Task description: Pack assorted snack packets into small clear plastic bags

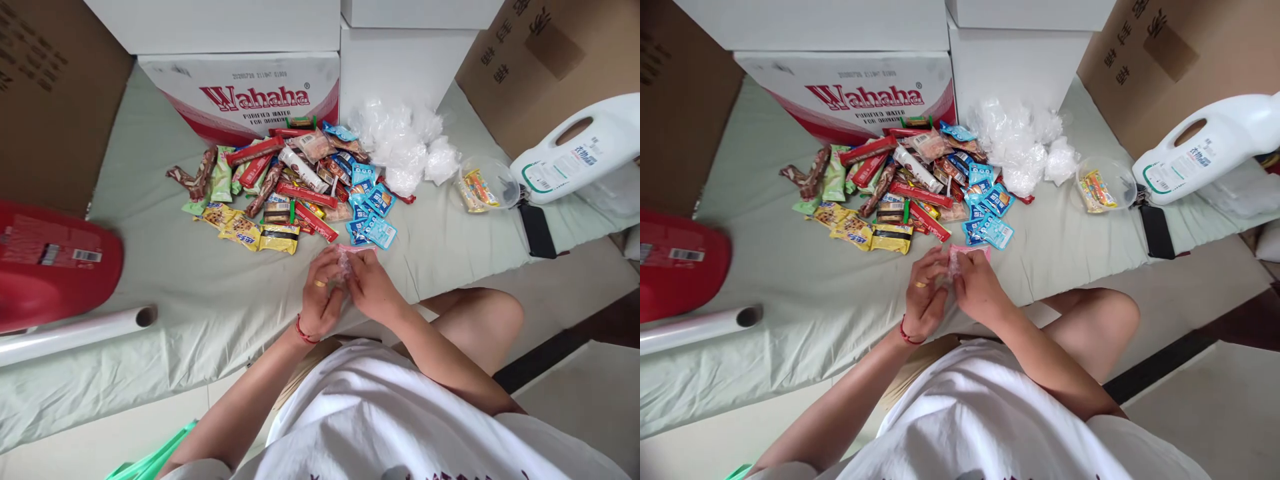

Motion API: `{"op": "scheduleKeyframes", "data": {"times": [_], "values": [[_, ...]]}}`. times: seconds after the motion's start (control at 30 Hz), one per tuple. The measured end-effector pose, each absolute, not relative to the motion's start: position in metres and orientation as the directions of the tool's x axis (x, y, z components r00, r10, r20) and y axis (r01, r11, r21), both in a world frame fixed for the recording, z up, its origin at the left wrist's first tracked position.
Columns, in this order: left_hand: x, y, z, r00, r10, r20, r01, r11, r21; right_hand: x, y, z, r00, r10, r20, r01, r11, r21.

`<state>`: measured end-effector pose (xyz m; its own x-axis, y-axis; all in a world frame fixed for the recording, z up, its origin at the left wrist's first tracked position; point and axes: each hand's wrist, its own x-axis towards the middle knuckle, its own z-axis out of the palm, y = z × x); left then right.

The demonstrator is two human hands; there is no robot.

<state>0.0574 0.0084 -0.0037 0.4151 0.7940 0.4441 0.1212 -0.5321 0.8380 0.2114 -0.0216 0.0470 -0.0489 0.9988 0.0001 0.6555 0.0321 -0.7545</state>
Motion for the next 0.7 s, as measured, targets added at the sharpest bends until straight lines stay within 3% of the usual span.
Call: {"op": "scheduleKeyframes", "data": {"times": [0.07,0.13,0.23,0.3,0.37,0.43,0.53,0.7], "values": [[0.052,0.016,0.000,0.581,0.668,0.465,0.205,-0.673,0.711,0.207,-0.025,0.048,-0.077,0.997,-0.001,0.665,0.051,-0.746],[0.046,0.025,0.001,0.734,0.562,0.382,0.255,-0.750,0.611,0.211,-0.030,0.052,-0.129,0.992,0.002,0.636,0.084,-0.767],[0.038,0.034,0.000,0.835,0.487,0.256,0.316,-0.806,0.500,0.237,-0.045,0.057,-0.238,0.971,0.026,0.473,0.139,-0.870],[0.036,0.034,0.000,0.857,0.468,0.217,0.351,-0.837,0.420,0.262,-0.056,0.054,-0.180,0.982,0.057,0.368,0.121,-0.922],[0.038,0.030,0.000,0.858,0.474,0.199,0.386,-0.849,0.361,0.283,-0.064,0.044,-0.015,0.998,0.056,0.372,0.058,-0.926],[0.043,0.026,0.000,0.848,0.492,0.199,0.415,-0.848,0.330,0.294,-0.067,0.030,0.064,0.997,0.037,0.444,0.005,-0.896],[0.050,0.023,-0.004,0.820,0.524,0.230,0.442,-0.835,0.327,0.289,-0.066,0.014,0.005,1.000,-0.019,0.456,-0.019,-0.890],[0.057,0.038,-0.018,0.752,0.564,0.341,0.422,-0.810,0.408,0.273,-0.064,0.010,-0.046,0.996,-0.075,0.115,-0.069,-0.991]]}}
